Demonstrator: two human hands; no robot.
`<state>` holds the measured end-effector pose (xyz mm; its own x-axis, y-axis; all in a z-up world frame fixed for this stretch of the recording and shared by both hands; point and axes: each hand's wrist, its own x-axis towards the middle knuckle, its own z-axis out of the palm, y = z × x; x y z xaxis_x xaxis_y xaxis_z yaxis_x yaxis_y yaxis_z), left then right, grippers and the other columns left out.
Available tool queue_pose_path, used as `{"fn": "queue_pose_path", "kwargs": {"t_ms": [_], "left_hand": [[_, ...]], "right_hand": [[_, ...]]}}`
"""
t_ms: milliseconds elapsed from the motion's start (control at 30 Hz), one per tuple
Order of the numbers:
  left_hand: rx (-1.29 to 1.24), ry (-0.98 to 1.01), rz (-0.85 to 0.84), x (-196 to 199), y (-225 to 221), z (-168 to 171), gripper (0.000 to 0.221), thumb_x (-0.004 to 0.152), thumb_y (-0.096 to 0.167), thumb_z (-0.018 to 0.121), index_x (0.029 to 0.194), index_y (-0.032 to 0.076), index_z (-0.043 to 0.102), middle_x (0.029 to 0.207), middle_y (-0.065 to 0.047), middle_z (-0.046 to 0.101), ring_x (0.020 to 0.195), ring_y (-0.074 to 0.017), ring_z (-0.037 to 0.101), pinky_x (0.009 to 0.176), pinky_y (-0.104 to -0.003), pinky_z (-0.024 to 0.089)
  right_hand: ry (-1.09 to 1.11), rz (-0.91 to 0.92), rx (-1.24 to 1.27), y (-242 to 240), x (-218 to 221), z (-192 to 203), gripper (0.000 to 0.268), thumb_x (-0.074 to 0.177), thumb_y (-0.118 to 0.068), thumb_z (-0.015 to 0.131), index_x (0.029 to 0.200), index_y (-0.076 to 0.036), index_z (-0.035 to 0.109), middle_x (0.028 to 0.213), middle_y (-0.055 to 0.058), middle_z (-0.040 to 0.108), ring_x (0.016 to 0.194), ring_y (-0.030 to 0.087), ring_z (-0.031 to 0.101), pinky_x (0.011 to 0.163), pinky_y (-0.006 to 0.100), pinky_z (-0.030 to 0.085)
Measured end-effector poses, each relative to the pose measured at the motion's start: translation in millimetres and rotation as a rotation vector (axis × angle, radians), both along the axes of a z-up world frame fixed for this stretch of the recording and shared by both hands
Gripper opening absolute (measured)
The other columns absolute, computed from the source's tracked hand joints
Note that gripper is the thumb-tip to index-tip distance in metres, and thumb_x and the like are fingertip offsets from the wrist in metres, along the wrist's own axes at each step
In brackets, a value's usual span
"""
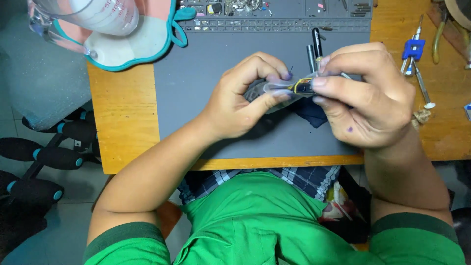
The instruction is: Cleaning internal watch components with a microfiber cloth and placing them into a protective plastic bag.
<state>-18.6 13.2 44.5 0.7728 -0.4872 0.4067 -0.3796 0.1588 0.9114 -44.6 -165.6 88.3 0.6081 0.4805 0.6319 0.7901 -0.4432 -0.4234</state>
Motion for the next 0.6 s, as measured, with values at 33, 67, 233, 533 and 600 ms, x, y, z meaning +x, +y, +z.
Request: {"fn": "queue_pose_path", "kwargs": {"t_ms": [33, 67, 233, 533, 600], "left_hand": [[-0.008, 0.016, -0.016, 0, 0, 0, 0.010, 0.080, 0.012, 0.051, 0.081, 0.007, 0.043, 0.087, -0.007, 0.050, 0.080, -0.0168, 0.051, 0.075, -0.027, 0.040], [-0.010, 0.020, -0.015, 0, 1, -1, 0.010, 0.080, 0.012, 0.051, 0.081, 0.007, 0.043, 0.087, -0.007, 0.050, 0.080, -0.0168, 0.051, 0.075, -0.027, 0.040], [0.141, -0.001, 0.064, -4, 6, -11, 0.014, 0.083, 0.014, 0.046, 0.096, 0.009, 0.048, 0.086, -0.002, 0.056, 0.074, -0.0134, 0.055, 0.070, -0.023, 0.043], [0.108, -0.211, 0.147, -5, 9, -13, 0.023, 0.091, 0.014, 0.034, 0.112, 0.006, 0.041, 0.103, -0.009, 0.055, 0.089, -0.0231, 0.059, 0.082, -0.030, 0.046], [0.084, -0.274, 0.169, -4, 9, -8, 0.021, 0.090, 0.011, 0.035, 0.106, 0.003, 0.045, 0.102, -0.011, 0.055, 0.092, -0.0253, 0.058, 0.082, -0.033, 0.046]], "right_hand": [[-0.010, 0.018, -0.109, 1, 2, 8, 0.013, 0.083, -0.003, 0.047, 0.088, 0.007, 0.053, 0.083, 0.025, 0.049, 0.076, 0.039, 0.051, 0.068, 0.040, 0.044], [-0.006, 0.020, -0.111, 2, 2, 13, 0.013, 0.083, -0.003, 0.047, 0.088, 0.007, 0.053, 0.083, 0.025, 0.049, 0.076, 0.039, 0.051, 0.068, 0.040, 0.044], [0.170, -0.051, -0.263, 8, 0, 26, 0.017, 0.085, 0.003, 0.055, 0.097, 0.014, 0.052, 0.091, 0.028, 0.054, 0.080, 0.036, 0.054, 0.074, 0.038, 0.044], [0.182, -0.053, -0.311, 17, 1, 31, 0.006, 0.086, 0.009, 0.059, 0.092, 0.007, 0.058, 0.093, 0.022, 0.056, 0.081, 0.032, 0.053, 0.075, 0.037, 0.040], [0.196, -0.077, -0.340, 18, 1, 33, 0.009, 0.085, 0.008, 0.059, 0.094, 0.005, 0.060, 0.096, 0.022, 0.051, 0.084, 0.032, 0.048, 0.076, 0.037, 0.040]]}}
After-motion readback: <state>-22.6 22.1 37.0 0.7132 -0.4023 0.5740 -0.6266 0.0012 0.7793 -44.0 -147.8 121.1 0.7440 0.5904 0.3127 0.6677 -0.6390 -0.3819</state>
